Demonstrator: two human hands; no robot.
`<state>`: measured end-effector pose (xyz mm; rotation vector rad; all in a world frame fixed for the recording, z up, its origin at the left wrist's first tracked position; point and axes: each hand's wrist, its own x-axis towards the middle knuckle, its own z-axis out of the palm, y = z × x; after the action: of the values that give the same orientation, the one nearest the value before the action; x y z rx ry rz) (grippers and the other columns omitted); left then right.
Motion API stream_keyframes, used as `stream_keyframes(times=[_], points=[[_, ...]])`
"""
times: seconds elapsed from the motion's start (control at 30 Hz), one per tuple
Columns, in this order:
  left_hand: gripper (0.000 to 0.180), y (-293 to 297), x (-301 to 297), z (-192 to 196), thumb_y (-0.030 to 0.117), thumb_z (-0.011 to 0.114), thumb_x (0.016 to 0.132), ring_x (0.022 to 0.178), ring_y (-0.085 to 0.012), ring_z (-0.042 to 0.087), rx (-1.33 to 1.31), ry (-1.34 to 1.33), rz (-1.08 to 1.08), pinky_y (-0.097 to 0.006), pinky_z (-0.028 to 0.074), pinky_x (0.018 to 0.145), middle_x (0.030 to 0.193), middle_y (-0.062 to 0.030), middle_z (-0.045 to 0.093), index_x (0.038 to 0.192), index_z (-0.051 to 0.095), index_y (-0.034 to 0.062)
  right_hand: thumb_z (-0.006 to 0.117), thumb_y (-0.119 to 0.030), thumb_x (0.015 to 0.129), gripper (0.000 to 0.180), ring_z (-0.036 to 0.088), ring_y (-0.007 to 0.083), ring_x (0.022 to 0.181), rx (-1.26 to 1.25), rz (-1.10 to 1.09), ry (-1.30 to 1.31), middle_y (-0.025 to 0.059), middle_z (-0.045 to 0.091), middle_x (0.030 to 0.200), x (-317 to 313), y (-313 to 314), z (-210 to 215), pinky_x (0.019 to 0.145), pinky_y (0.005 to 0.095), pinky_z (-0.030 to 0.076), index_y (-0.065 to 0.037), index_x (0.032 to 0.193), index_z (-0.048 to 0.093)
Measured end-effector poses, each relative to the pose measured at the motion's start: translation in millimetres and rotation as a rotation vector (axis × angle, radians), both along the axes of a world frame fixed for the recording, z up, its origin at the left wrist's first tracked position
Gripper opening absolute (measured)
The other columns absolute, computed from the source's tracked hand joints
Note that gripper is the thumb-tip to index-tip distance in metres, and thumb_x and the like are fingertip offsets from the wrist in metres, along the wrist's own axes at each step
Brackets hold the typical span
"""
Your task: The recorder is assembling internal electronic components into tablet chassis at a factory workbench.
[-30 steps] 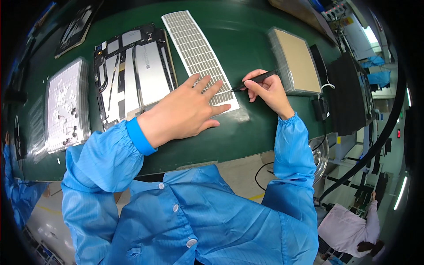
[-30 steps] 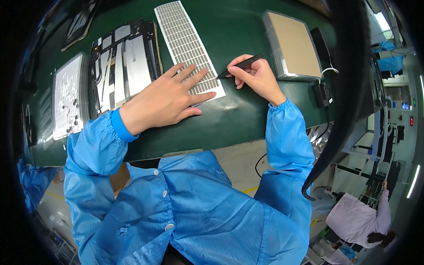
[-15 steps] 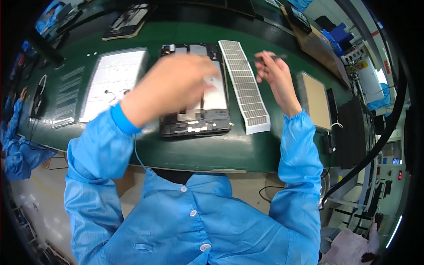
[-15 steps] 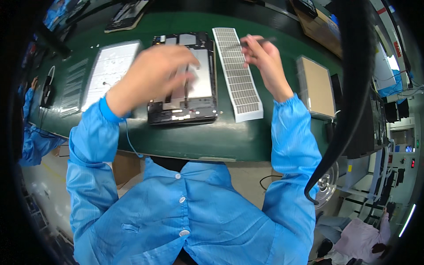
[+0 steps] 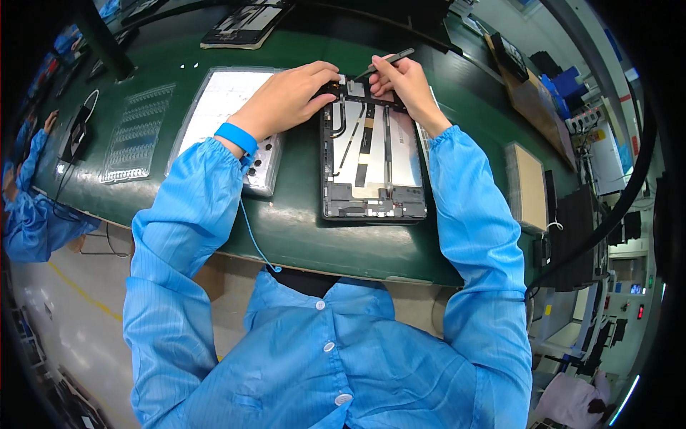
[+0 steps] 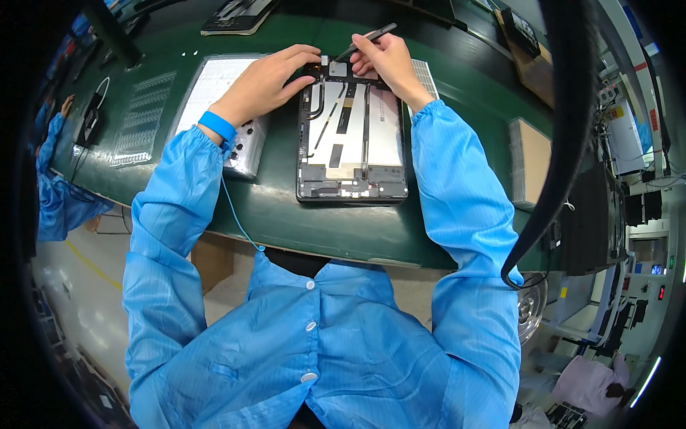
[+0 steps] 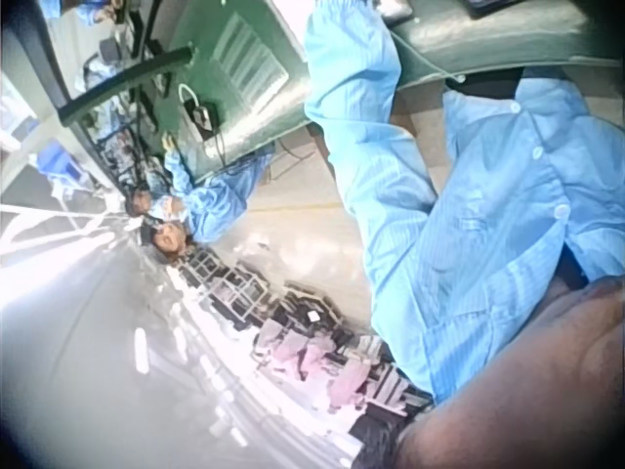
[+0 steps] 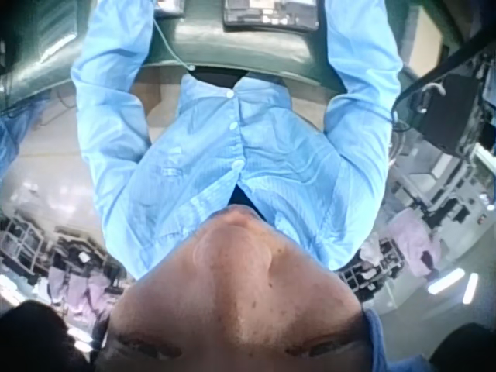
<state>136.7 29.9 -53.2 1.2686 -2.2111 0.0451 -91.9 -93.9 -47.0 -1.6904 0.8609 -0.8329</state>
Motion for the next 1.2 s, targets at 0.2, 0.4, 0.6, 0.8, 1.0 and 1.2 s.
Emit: stream_keyframes(times=[0.2, 0.4, 0.6, 0.8, 1.0, 1.2], points=[[0.029, -5, 2, 7, 0.02, 0.062, 0.096, 0.115, -0.0332, 0.061, -0.002, -0.074, -0.059, -0.041, 0.05, 0.097, 0.132, -0.01, 0.06, 0.123, 0.063, 0.0065, 0.068, -0.036, 0.098, 0.034, 0.064, 0.0083, 0.069, 0.012, 0.011, 0.033, 0.0041, 0.068, 0.082, 2, 6, 3, 0.063, 0.0207, 0.052, -0.002, 0.102, 0.064], [0.028, 2, -14, 13, 0.022, 0.059, 0.098, 0.119, -0.0308, 0.058, -0.023, -0.168, -0.08, -0.041, 0.046, 0.101, 0.133, -0.0092, 0.06, 0.121, 0.068, 0.0083, 0.067, -0.031, 0.098, 0.03, 0.068, 0.0111, 0.068, -0.081, -0.011, -0.004, 0.0074, 0.071, 0.083, 0, 10, -1, 0.062, 0.0228, 0.056, -0.001, 0.104, 0.065], [0.029, -3, -26, 27, 0.022, 0.057, 0.098, 0.125, -0.0319, 0.055, -0.008, -0.262, -0.137, -0.042, 0.042, 0.106, 0.123, -0.0136, 0.065, 0.118, 0.064, 0.0018, 0.065, -0.028, 0.1, 0.031, 0.066, 0.0116, 0.075, -0.266, -0.017, -0.127, 0.0112, 0.071, 0.094, -70, 6, 25, 0.067, 0.0262, 0.054, 0.0, 0.114, 0.066], [0.033, 18, -106, 36, 0.027, 0.056, 0.099, 0.131, -0.0375, 0.05, 0.125, -0.083, -0.39, -0.047, 0.041, 0.109, 0.136, -0.0164, 0.059, 0.125, 0.065, 0.009, 0.065, -0.027, 0.1, 0.028, 0.067, 0.0137, 0.067, -0.065, -0.17, -0.02, 0.0148, 0.073, 0.088, -217, 66, -11, 0.06, 0.0259, 0.054, 0.0, 0.108, 0.065], [0.053, 49, -209, 3, 0.052, 0.044, 0.103, 0.135, -0.0462, 0.044, 0.203, -0.273, -0.575, -0.05, 0.032, 0.117, 0.146, -0.0304, 0.045, 0.137, 0.061, 0.0157, 0.063, -0.014, 0.1, 0.017, 0.065, 0.0118, 0.066, 0.01, -0.254, -0.118, 0.0079, 0.068, 0.077, -281, 135, -48, 0.059, 0.023, 0.051, 0.002, 0.105, 0.064], [0.056, 46, -222, -1, 0.055, 0.04, 0.103, 0.137, -0.0457, 0.043, 0.252, -0.413, -0.585, -0.049, 0.029, 0.119, 0.148, -0.0319, 0.043, 0.141, 0.059, 0.0179, 0.069, -0.017, 0.097, 0.017, 0.063, 0.0076, 0.066, 0.135, -0.304, -0.005, 0.0081, 0.072, 0.086, -278, 142, -41, 0.056, 0.0204, 0.046, -0.001, 0.104, 0.066]])
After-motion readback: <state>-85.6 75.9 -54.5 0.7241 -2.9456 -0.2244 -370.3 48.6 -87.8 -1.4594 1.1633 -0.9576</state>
